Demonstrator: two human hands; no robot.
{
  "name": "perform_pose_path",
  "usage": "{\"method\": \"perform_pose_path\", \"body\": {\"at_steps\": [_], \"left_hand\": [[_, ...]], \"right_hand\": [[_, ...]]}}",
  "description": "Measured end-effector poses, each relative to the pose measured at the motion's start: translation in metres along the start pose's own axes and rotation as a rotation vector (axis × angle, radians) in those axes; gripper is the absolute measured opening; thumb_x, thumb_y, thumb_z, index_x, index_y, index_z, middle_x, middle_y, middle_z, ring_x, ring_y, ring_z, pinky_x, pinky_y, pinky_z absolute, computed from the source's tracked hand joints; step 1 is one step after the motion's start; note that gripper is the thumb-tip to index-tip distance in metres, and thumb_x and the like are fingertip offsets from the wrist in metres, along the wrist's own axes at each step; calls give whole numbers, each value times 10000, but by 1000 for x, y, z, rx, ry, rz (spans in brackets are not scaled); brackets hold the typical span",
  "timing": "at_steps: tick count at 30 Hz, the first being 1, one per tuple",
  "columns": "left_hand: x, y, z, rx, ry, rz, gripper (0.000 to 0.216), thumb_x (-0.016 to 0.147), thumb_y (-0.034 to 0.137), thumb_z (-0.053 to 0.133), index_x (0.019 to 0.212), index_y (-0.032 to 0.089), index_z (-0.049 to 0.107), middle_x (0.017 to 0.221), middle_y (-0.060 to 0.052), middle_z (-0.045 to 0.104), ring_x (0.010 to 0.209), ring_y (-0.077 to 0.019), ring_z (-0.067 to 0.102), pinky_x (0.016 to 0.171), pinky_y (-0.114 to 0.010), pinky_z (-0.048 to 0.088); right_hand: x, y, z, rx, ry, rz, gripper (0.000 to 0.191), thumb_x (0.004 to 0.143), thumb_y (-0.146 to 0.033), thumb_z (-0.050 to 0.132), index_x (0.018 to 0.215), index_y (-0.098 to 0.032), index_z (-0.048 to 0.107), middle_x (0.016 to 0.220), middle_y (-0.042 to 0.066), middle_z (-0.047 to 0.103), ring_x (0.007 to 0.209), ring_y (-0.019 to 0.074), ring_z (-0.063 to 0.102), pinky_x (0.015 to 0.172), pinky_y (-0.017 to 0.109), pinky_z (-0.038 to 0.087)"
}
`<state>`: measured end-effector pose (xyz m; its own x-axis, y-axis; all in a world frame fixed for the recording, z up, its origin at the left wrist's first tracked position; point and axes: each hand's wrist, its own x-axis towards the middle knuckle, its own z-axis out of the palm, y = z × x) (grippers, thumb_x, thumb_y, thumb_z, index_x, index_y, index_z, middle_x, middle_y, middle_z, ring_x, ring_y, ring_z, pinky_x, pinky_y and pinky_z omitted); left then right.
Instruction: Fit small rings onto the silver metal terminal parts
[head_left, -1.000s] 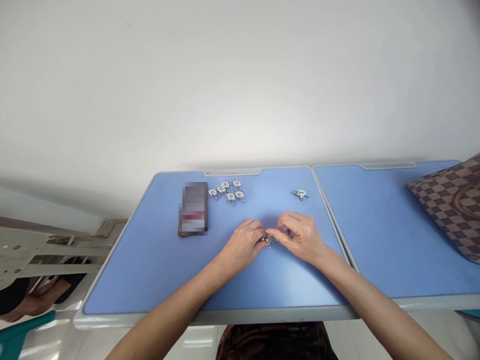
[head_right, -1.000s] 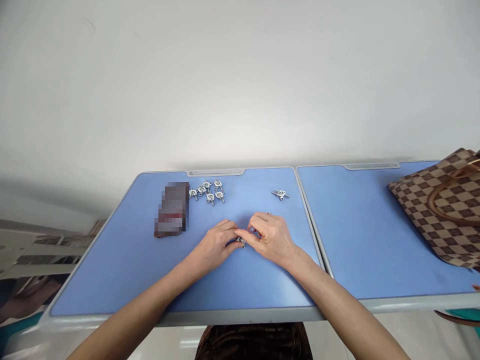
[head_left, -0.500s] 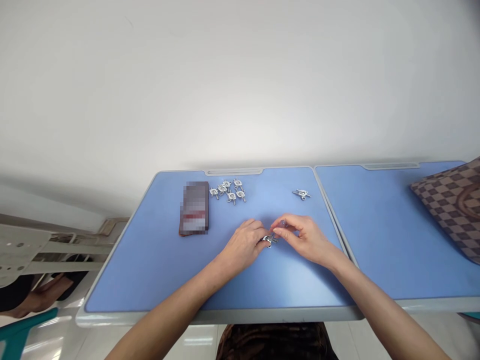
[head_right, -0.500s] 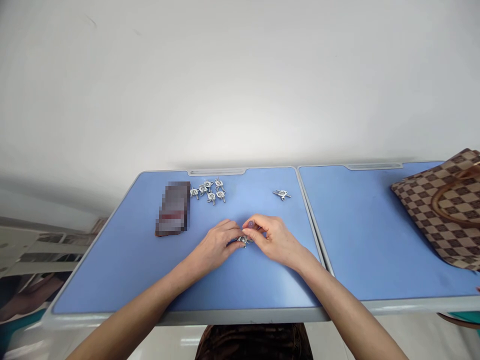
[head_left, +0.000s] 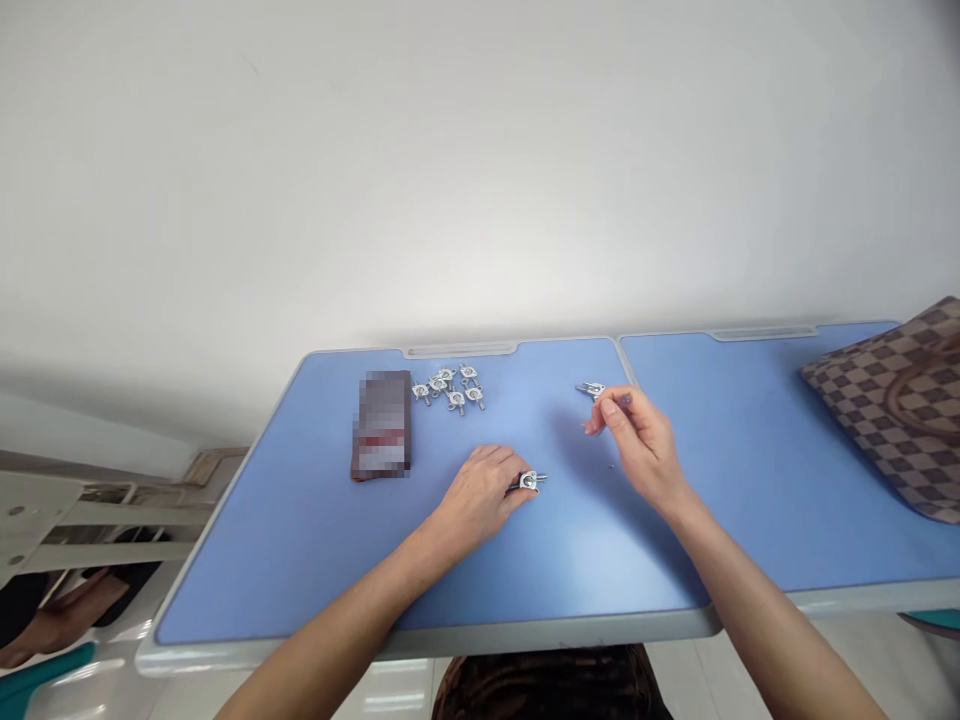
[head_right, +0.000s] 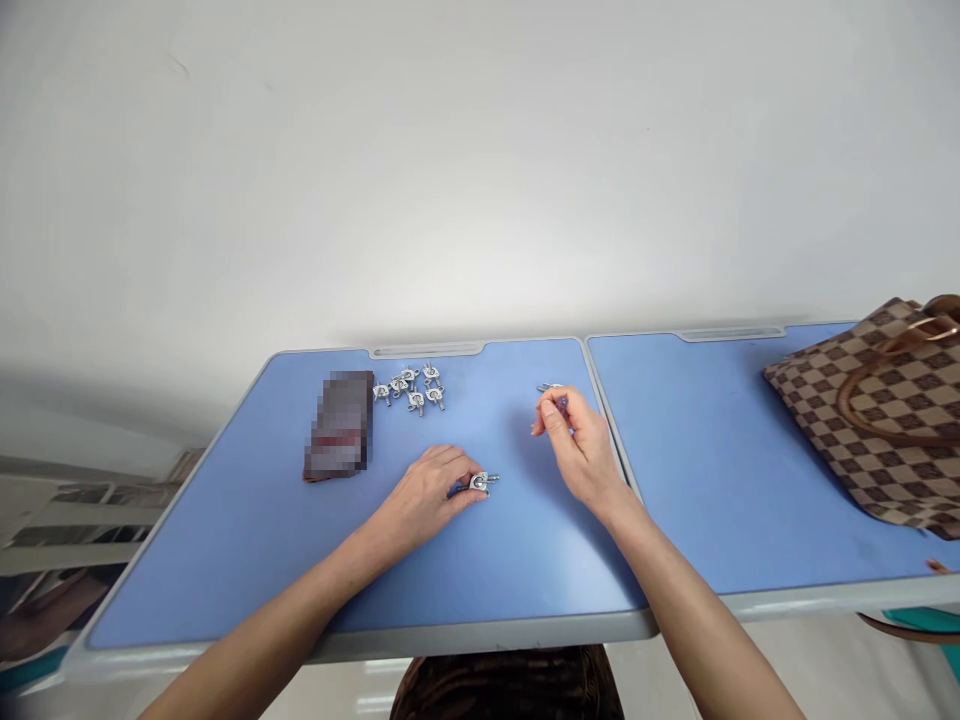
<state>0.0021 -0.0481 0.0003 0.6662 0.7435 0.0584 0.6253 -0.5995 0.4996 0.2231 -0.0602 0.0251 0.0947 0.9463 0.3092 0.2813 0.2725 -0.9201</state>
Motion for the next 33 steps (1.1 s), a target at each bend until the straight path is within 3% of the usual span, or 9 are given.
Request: {"method": "perform_pose_path", "body": {"at_steps": [4, 6, 8, 9, 12, 15, 23, 29, 33], "left_hand": [[-1, 3, 0, 42, 26, -22, 361, 751, 504, 717, 845, 181, 585, 779, -16, 626, 776, -199, 596, 816, -377, 444], [-3, 5, -6, 42, 34, -47, 410, 727, 530, 724, 897, 185, 581, 794, -20, 622, 801, -218, 602, 838, -406, 451], [-4, 7, -13, 36, 39, -51, 385, 761, 426, 708, 1033, 190, 572, 930, -48, 632, 904, -239, 600, 878, -429, 456], [-4, 7, -17, 24, 42, -24, 380, 786, 314, 675, 1125, 198, 549, 1052, -66, 620, 997, -246, 583, 917, -435, 451], [-4, 6, -25, -38, -44, 159, 631, 787, 47, 527, 1365, 264, 397, 1391, -62, 470, 1273, -225, 430, 1055, -429, 386], [-2, 5, -24, -73, -136, 280, 710, 795, -34, 445, 1410, 308, 352, 1419, -30, 465, 1309, -193, 394, 1072, -419, 377], [0, 0, -16, -40, -136, 275, 312, 905, 93, 478, 1136, 248, 620, 1121, -64, 602, 1063, -195, 547, 929, -367, 468], [1, -2, -7, -20, -51, 149, 174, 896, 167, 557, 1044, 231, 624, 1040, -44, 600, 971, -183, 569, 828, -310, 493], [0, -1, -3, -13, -12, 71, 273, 846, 229, 651, 1105, 224, 566, 1062, -39, 607, 998, -205, 578, 833, -332, 499]], "right_hand": [[8, 11, -17, -83, 56, 51, 228, 962, -415, 444, 913, -217, 545, 673, -34, 479, 561, 110, 480, 567, 257, 429], [11, 14, -29, -198, 22, 65, 233, 940, -423, 476, 900, -216, 574, 676, -27, 491, 568, 113, 456, 531, 247, 388], [13, 16, -43, -316, -131, 102, 212, 897, -413, 541, 869, -214, 610, 692, -19, 535, 585, 118, 468, 526, 245, 379], [13, 17, -49, -365, -271, 134, 192, 877, -398, 566, 864, -215, 624, 715, -15, 561, 605, 123, 487, 538, 247, 389], [11, 18, -60, -485, -564, 215, 141, 828, -342, 607, 899, -229, 655, 781, -13, 618, 639, 135, 533, 573, 258, 410], [8, 17, -58, -576, -668, 224, 125, 806, -263, 609, 921, -240, 655, 828, -6, 652, 689, 154, 570, 623, 273, 415], [6, 24, -52, -666, -656, 167, 100, 793, -159, 566, 781, -219, 645, 758, 15, 663, 664, 173, 571, 600, 278, 385], [5, 23, -33, -709, -589, 112, 138, 872, -200, 529, 787, -212, 638, 795, 27, 669, 684, 178, 585, 617, 282, 389], [3, 23, -20, -622, -580, 69, 146, 917, -242, 507, 869, -203, 639, 854, 32, 667, 719, 171, 589, 659, 287, 408]]}}
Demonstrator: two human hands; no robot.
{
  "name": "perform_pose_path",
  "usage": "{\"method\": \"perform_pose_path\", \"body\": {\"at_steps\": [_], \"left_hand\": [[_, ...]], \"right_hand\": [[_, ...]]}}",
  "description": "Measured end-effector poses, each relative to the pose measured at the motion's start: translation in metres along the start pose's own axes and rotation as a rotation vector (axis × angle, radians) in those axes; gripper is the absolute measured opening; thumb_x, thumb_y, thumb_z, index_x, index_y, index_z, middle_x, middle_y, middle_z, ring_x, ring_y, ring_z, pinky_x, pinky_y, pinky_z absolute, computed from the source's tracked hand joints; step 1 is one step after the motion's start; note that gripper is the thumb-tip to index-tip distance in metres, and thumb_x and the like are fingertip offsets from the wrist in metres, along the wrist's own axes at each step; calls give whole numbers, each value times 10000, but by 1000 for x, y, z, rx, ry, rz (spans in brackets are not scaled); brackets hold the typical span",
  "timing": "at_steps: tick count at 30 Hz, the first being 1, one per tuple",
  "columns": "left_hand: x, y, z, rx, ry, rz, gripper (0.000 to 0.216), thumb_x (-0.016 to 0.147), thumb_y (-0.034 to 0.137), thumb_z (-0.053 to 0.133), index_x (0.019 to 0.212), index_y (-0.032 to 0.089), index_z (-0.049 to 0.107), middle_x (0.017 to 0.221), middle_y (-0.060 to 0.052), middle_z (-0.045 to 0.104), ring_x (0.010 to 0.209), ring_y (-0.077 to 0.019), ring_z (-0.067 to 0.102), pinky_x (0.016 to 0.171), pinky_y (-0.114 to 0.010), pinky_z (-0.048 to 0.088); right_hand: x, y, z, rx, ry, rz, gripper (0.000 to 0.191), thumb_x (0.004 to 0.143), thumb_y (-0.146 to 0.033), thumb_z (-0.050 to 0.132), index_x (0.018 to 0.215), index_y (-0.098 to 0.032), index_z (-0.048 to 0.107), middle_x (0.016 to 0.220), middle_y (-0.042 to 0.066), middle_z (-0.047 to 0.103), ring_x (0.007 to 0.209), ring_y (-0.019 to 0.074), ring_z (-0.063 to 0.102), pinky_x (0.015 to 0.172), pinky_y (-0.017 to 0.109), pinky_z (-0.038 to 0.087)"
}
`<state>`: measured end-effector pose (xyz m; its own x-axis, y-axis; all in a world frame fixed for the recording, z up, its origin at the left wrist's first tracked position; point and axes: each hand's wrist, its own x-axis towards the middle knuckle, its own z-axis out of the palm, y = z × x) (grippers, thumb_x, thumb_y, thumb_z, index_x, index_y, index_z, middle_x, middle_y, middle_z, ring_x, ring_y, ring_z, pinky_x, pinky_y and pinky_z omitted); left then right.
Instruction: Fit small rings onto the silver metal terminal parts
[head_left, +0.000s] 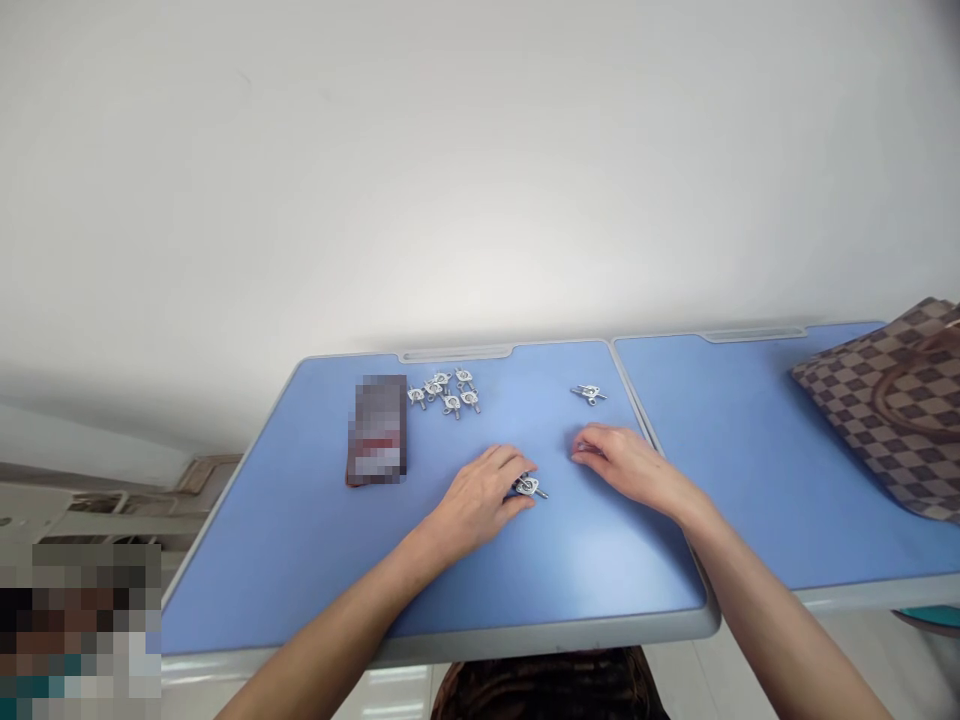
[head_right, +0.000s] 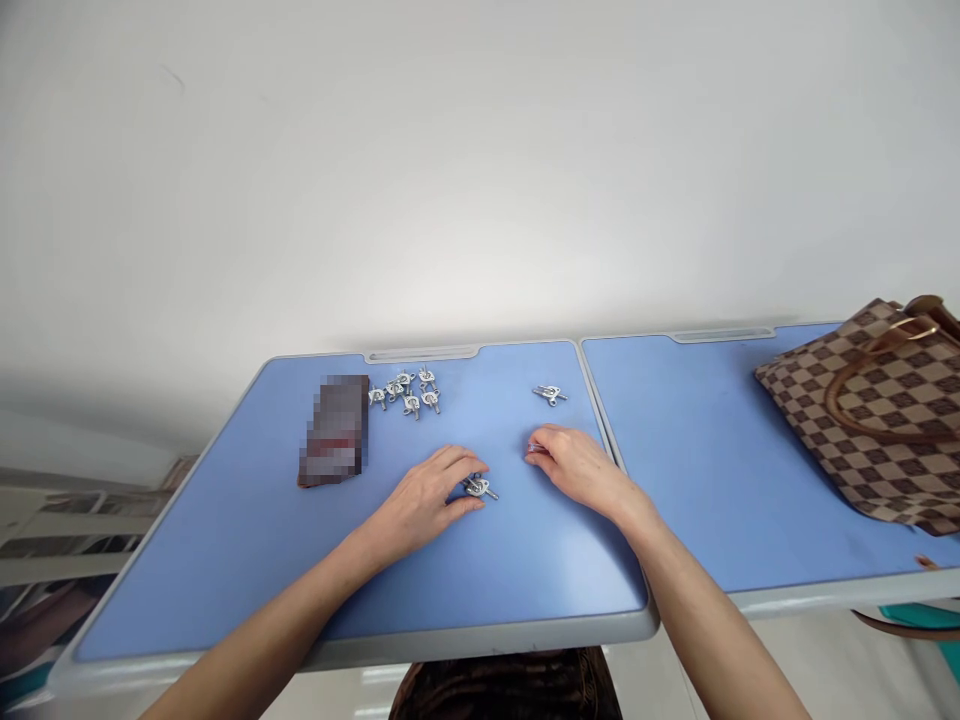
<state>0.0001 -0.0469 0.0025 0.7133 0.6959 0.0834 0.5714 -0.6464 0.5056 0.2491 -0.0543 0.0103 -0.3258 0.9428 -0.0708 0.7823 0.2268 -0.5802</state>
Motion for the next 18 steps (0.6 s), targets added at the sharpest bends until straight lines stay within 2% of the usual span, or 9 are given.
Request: {"method": "perform_pose_path", "body": {"at_steps": [3, 11, 18], "left_hand": [[0, 2, -1, -6, 14, -2, 314, 829, 257, 676, 1107, 217, 537, 1083, -40, 600, 1008, -211, 571, 847, -341, 493], [0, 3, 6, -19, 21, 31, 125, 878, 199, 602, 997, 200, 564, 1021, -34, 599, 959, -190, 561, 841, -319, 478], [-1, 3, 9, -2, 59, 61, 59, 902, 183, 556, 940, 197, 599, 978, -31, 603, 887, -167, 582, 816, -302, 487]], "right_hand": [[1, -4, 4, 66, -17, -40, 149, 933, -265, 504, 883, -205, 630, 848, 19, 661, 717, 157, 578, 662, 281, 415], [1, -16, 12, 131, -57, -83, 163, 939, -271, 502, 881, -198, 636, 824, 17, 668, 693, 146, 567, 646, 269, 415], [0, -23, 11, 112, -137, -37, 170, 941, -258, 478, 871, -202, 623, 772, 8, 644, 662, 142, 537, 619, 258, 384]]}}
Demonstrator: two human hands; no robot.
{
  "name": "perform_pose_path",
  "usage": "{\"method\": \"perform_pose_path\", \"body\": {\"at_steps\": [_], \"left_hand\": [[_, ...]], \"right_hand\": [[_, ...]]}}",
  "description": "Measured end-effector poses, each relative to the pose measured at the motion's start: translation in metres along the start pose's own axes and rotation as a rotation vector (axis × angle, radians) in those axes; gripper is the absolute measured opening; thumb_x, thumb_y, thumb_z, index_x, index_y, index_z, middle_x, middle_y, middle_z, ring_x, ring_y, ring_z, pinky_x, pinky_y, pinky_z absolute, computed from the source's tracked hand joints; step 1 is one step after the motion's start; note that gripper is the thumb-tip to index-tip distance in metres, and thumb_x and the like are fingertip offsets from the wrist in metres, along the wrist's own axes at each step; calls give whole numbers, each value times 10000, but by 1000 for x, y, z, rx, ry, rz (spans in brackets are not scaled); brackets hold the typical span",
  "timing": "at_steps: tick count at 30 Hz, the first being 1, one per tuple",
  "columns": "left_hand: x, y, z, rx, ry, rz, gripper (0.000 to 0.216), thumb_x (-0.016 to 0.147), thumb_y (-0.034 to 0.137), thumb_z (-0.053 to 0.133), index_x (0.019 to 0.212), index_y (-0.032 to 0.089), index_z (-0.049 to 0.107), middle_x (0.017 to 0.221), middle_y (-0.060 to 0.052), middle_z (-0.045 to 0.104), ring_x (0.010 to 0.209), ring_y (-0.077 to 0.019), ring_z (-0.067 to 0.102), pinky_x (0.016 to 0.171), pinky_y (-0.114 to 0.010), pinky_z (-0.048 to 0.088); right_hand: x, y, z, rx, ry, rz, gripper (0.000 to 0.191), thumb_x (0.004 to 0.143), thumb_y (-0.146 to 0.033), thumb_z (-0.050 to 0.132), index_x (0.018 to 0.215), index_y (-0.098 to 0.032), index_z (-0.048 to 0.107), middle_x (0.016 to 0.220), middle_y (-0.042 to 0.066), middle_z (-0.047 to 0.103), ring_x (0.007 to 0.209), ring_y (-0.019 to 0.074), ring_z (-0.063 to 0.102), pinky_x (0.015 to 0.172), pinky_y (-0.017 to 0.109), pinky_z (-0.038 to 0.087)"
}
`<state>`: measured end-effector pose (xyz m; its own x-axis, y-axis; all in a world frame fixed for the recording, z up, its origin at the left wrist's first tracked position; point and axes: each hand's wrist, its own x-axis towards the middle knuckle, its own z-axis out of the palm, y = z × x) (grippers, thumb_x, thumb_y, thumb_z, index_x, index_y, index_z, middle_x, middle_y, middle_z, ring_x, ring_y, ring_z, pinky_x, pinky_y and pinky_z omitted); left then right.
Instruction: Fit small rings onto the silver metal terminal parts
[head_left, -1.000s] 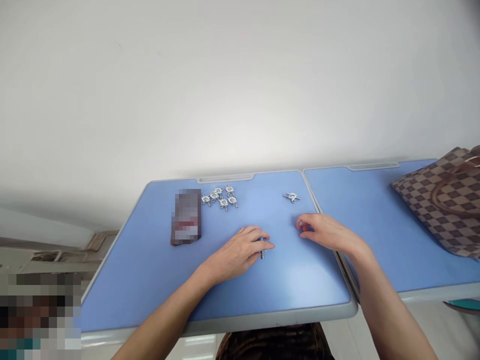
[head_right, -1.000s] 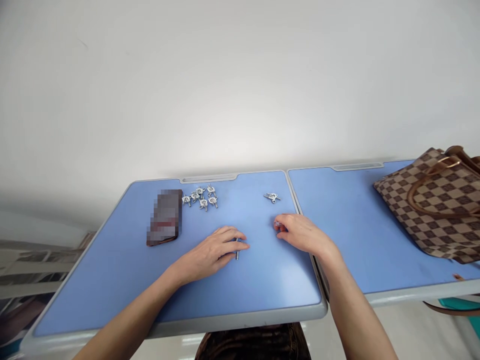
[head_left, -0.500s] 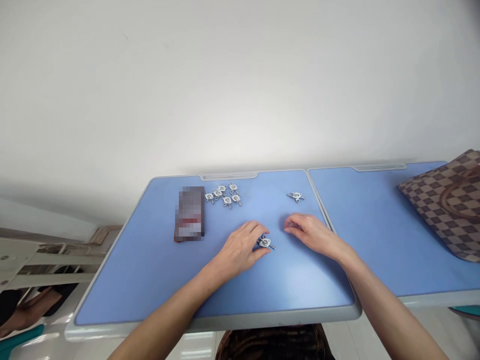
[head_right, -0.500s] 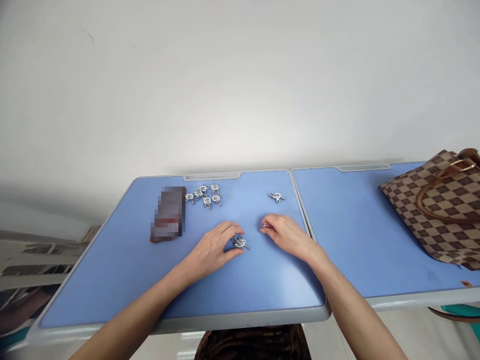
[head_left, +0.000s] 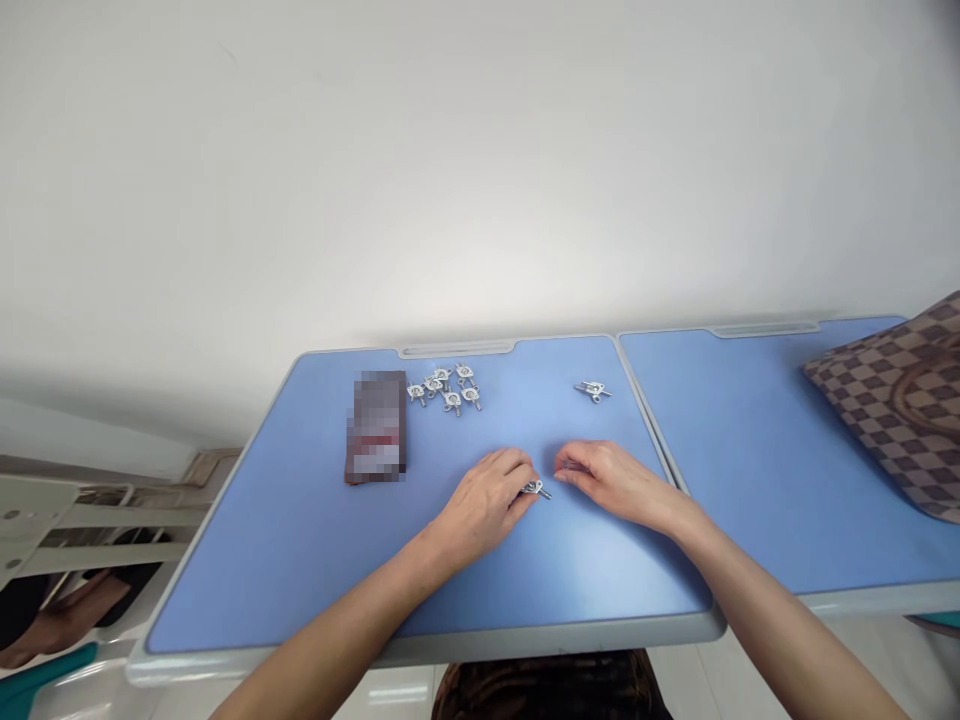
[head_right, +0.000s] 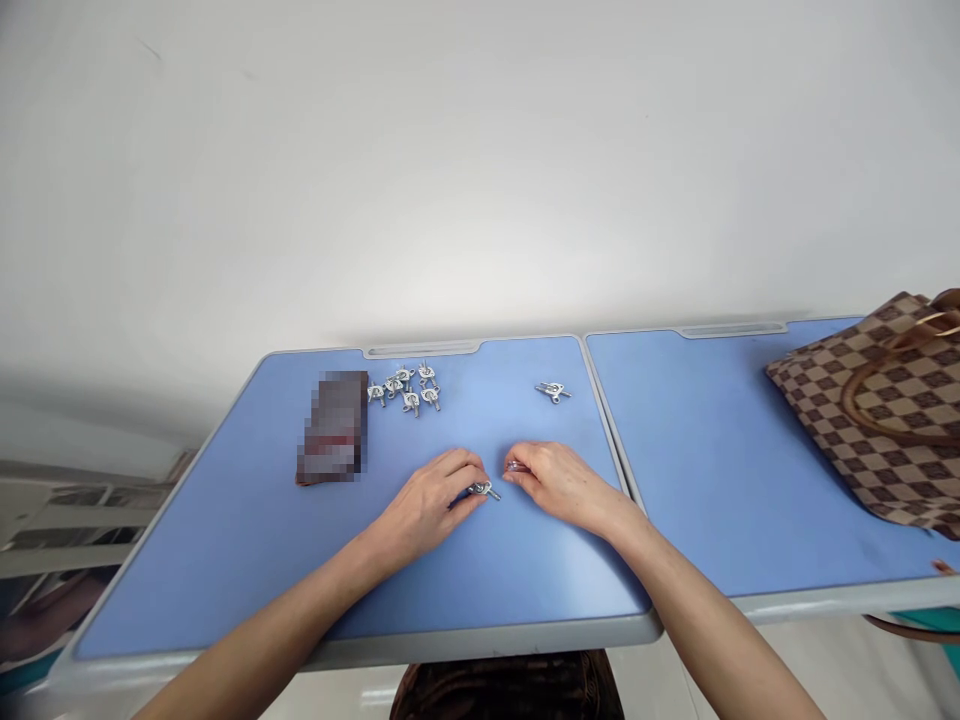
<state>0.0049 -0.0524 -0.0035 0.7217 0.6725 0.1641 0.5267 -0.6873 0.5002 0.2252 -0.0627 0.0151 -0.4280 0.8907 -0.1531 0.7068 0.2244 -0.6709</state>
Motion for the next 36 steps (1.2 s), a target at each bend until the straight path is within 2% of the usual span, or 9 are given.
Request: {"method": "perform_pose_path", "body": {"at_steps": [8, 18, 24, 30, 36], "left_hand": [[0, 0, 1, -16, -24, -7, 46, 898, 183, 569, 932, 192, 598, 994, -40, 599, 884, -172, 574, 813, -307, 478], [4, -5, 5, -261, -3, -105, 82, 837, 123, 596, 870, 195, 575, 967, -29, 605, 918, -167, 572, 813, -288, 464], [4, -7, 9, -252, 10, -99, 80, 822, 121, 594, 862, 189, 579, 961, -37, 607, 917, -174, 569, 827, -306, 468], [5, -8, 12, -248, 36, -89, 106, 818, 113, 602, 886, 193, 593, 982, -36, 615, 918, -172, 584, 831, -306, 477], [4, -9, 12, -253, 35, -86, 113, 819, 116, 622, 896, 195, 596, 992, -36, 613, 932, -176, 584, 839, -311, 477]], "right_hand": [[1, -4, 3, 60, -27, 17, 152, 923, -266, 511, 843, -202, 623, 746, -13, 628, 644, 123, 509, 608, 248, 361], [12, -1, 16, 247, -49, 96, 222, 900, -340, 512, 790, -185, 625, 733, -14, 608, 635, 114, 465, 573, 237, 339], [14, 0, 16, 337, -96, 133, 226, 878, -348, 525, 758, -176, 609, 691, -23, 568, 626, 110, 442, 593, 242, 343], [17, -2, 18, 341, -80, 160, 264, 866, -380, 528, 693, -181, 518, 638, -54, 467, 595, 99, 380, 560, 239, 308], [18, -3, 15, 320, -100, 173, 266, 855, -367, 530, 670, -181, 486, 623, -61, 438, 587, 96, 365, 543, 237, 297]]}}
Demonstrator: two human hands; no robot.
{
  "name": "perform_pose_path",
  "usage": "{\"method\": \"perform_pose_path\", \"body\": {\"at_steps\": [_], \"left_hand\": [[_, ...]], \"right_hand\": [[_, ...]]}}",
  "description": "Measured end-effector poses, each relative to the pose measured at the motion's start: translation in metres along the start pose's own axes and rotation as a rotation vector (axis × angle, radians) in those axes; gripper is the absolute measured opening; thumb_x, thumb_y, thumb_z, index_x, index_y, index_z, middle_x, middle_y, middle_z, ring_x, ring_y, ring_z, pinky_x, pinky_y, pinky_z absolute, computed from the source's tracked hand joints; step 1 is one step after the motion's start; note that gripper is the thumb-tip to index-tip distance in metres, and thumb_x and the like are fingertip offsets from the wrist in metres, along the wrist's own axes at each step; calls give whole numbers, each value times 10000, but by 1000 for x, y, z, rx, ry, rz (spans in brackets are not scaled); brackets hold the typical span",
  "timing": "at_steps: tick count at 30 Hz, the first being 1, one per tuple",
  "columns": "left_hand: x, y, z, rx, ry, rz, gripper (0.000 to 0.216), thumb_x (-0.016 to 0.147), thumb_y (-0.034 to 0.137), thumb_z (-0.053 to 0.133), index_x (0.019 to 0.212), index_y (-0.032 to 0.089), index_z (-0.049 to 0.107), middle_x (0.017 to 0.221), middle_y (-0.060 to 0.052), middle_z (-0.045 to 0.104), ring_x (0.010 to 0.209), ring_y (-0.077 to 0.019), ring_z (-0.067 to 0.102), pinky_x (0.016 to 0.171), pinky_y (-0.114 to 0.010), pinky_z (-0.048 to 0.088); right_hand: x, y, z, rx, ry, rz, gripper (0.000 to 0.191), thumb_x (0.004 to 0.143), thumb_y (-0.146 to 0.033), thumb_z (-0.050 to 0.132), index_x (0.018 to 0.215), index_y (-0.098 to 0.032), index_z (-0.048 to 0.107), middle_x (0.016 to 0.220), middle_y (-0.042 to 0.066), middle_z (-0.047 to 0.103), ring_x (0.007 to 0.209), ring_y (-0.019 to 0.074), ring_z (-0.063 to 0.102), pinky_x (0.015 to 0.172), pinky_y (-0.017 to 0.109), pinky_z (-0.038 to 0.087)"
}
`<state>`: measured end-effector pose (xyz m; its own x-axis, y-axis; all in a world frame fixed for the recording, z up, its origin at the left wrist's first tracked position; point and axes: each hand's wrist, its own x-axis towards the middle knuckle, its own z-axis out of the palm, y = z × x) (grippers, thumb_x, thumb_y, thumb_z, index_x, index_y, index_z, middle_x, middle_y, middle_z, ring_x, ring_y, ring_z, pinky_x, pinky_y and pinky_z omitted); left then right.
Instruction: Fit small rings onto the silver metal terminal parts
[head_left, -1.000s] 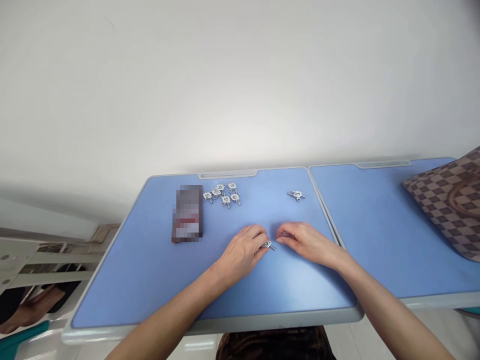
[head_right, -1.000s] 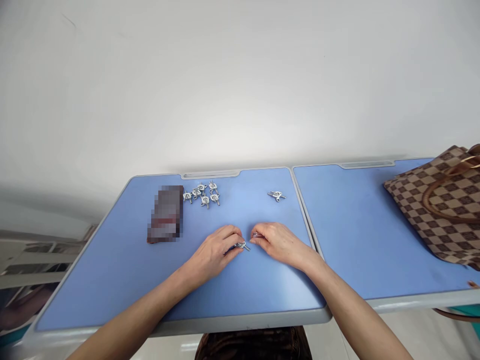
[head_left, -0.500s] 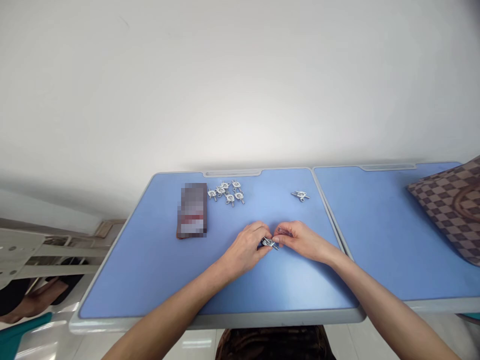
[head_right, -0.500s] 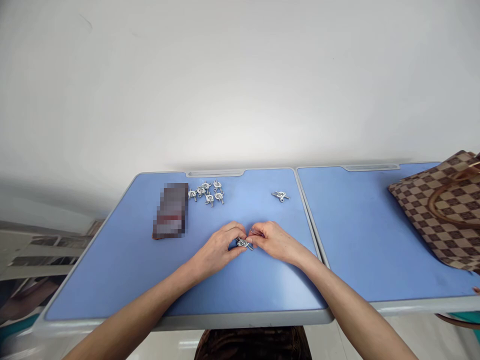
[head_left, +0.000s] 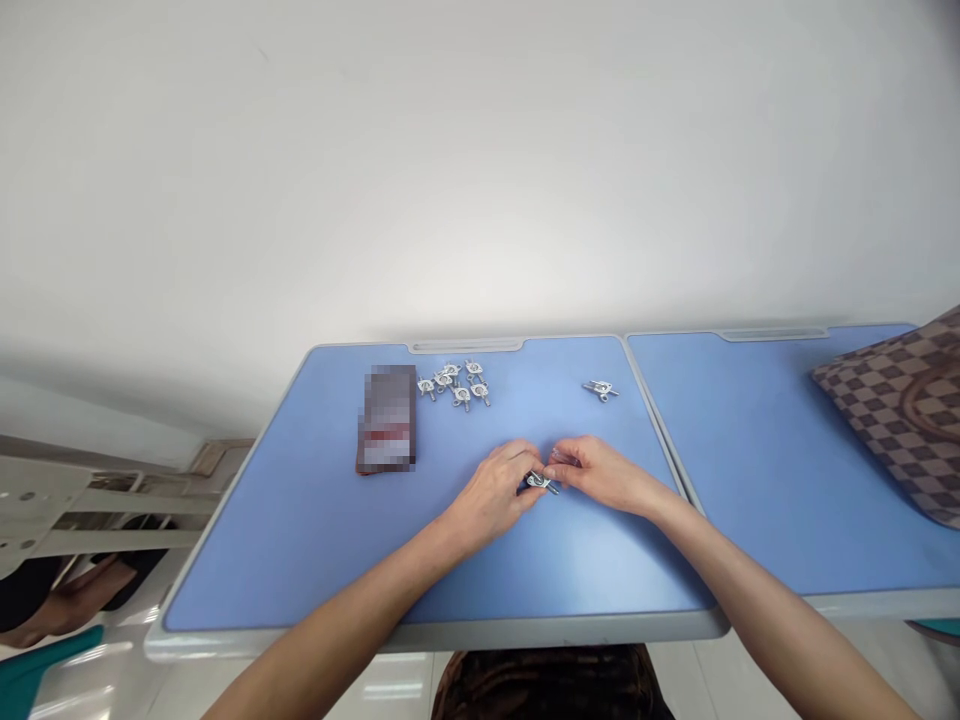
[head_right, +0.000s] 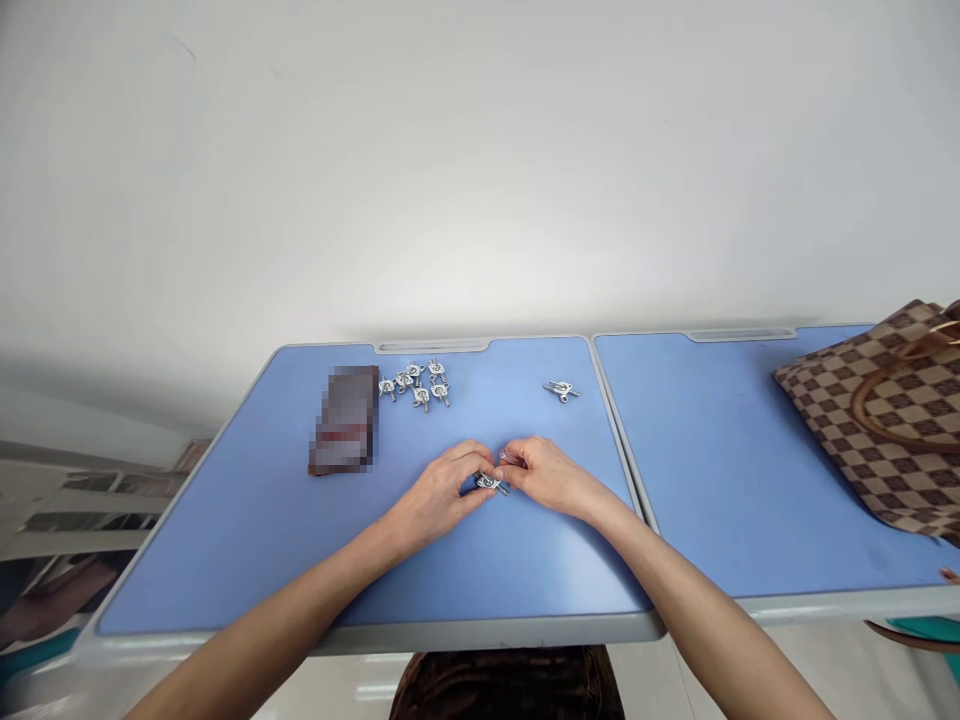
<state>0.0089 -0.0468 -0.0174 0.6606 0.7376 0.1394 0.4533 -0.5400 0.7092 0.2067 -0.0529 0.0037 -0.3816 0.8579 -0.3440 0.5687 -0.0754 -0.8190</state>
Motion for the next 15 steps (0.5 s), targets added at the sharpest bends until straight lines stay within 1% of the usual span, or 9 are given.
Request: {"method": "perform_pose_path", "body": {"at_steps": [6, 15], "left_hand": [[0, 2, 0, 23, 0, 1, 107, 816, 111, 624, 877, 190, 585, 975, -34, 612, 917, -178, 577, 833, -315, 473], [1, 2, -1, 17, -9, -9, 93, 824, 119, 624, 880, 187, 593, 995, -40, 619, 932, -182, 585, 849, -328, 473]], "right_hand": [[0, 2, -1, -1, -23, -10, 252, 850, -358, 528, 675, -184, 482, 623, -62, 439, 584, 96, 364, 534, 233, 295], [1, -1, 1, -49, 15, 20, 286, 843, -401, 527, 658, -188, 477, 600, -57, 410, 573, 101, 349, 524, 235, 272]]}}
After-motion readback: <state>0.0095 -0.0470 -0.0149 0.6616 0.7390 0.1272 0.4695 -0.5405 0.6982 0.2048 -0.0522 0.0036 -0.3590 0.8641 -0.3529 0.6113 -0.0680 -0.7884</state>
